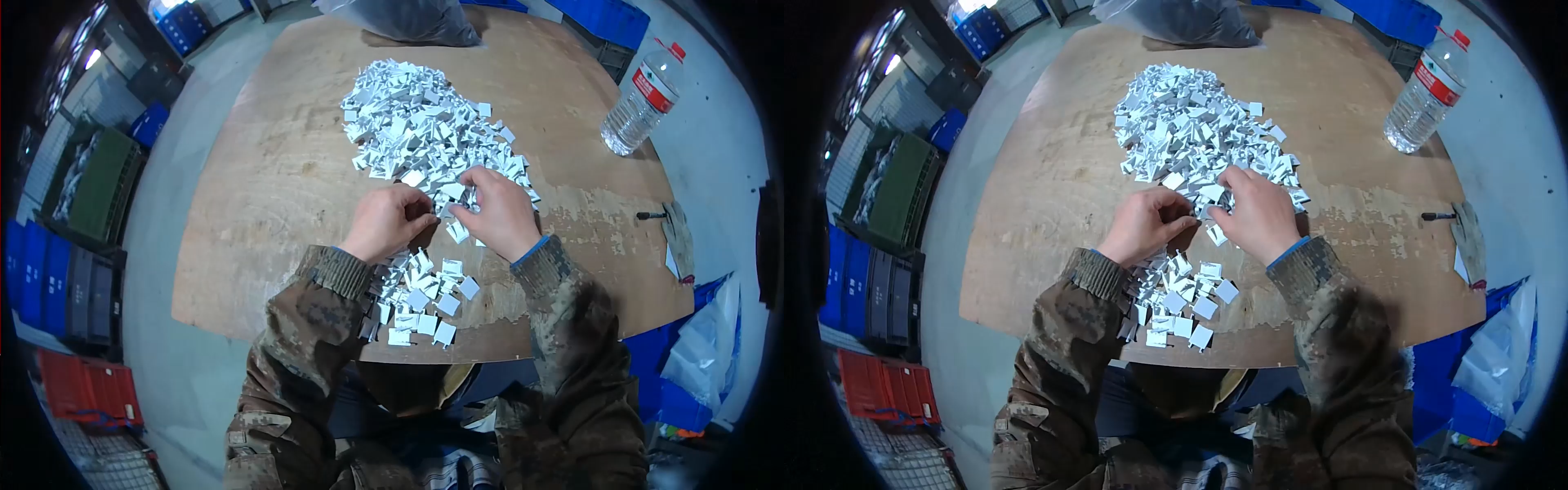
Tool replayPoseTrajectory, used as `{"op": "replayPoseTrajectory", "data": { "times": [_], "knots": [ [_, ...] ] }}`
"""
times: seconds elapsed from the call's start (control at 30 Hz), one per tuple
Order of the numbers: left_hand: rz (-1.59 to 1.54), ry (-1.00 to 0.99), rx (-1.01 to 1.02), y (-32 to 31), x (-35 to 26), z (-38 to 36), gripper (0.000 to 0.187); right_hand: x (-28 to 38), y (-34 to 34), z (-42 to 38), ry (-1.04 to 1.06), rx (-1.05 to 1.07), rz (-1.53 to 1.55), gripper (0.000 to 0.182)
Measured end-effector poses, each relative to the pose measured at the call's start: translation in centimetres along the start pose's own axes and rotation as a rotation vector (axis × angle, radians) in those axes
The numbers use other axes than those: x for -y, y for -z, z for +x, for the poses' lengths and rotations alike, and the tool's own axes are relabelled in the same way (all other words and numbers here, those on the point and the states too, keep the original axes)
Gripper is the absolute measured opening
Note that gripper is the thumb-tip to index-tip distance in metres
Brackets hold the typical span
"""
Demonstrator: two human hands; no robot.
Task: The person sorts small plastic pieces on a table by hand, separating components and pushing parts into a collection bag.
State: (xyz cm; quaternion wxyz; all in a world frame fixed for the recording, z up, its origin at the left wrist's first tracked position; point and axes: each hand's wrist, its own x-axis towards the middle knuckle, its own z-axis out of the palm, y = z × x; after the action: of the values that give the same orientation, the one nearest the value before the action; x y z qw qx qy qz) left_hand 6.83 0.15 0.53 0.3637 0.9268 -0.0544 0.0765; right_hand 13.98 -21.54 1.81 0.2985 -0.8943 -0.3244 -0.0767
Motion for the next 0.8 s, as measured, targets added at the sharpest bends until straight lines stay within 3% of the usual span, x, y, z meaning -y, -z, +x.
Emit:
{"op": "replayPoseTrajectory", "data": {
  "times": [0.07, 0.23, 0.4, 0.53, 0.6, 0.63, 0.7, 0.73, 0.8],
  "knots": [
    [0.007, -0.030, -0.015, -0.1, 0.1, 0.1, 0.016, 0.1, 0.1, -0.1, -0.038, -0.010, -0.016, 0.035],
    [-0.005, -0.129, -0.054, 0.3, 0.0, -0.1, 0.010, -0.1, -0.9, -0.5, 0.208, -0.099, 0.021, 0.032],
    [-0.417, 0.066, 0.060, 0.5, -1.0, -0.4, 0.017, 0.2, -1.7, -0.6, 0.389, -0.064, -0.012, 0.024],
    [-0.276, 0.082, -0.070, 0.1, 0.2, -0.1, 0.018, -1.3, -2.0, -0.2, -0.127, 0.077, 0.738, 0.018],
    [-0.223, 0.052, -0.053, 0.8, -0.5, -0.2, 0.019, 0.1, 1.3, 0.1, -0.477, 0.091, 1.111, 0.016],
    [-0.176, 0.027, -0.027, 1.0, -1.1, -0.5, 0.020, -1.0, 1.4, 0.5, -0.496, 0.099, 1.110, 0.016],
    [-0.090, -0.032, 0.032, 0.8, -1.6, -0.8, 0.023, -3.9, 1.5, 0.8, -0.467, 0.236, 1.391, 0.018],
    [-0.105, -0.024, 0.045, 0.4, -1.3, -0.9, 0.023, -3.8, 1.9, 0.0, -0.491, 0.236, 1.387, 0.018],
    [0.004, -0.055, 0.086, 0.5, -0.5, -0.4, 0.028, -3.1, 3.8, -0.5, -0.263, 0.227, 0.715, 0.018]
  ]
}}
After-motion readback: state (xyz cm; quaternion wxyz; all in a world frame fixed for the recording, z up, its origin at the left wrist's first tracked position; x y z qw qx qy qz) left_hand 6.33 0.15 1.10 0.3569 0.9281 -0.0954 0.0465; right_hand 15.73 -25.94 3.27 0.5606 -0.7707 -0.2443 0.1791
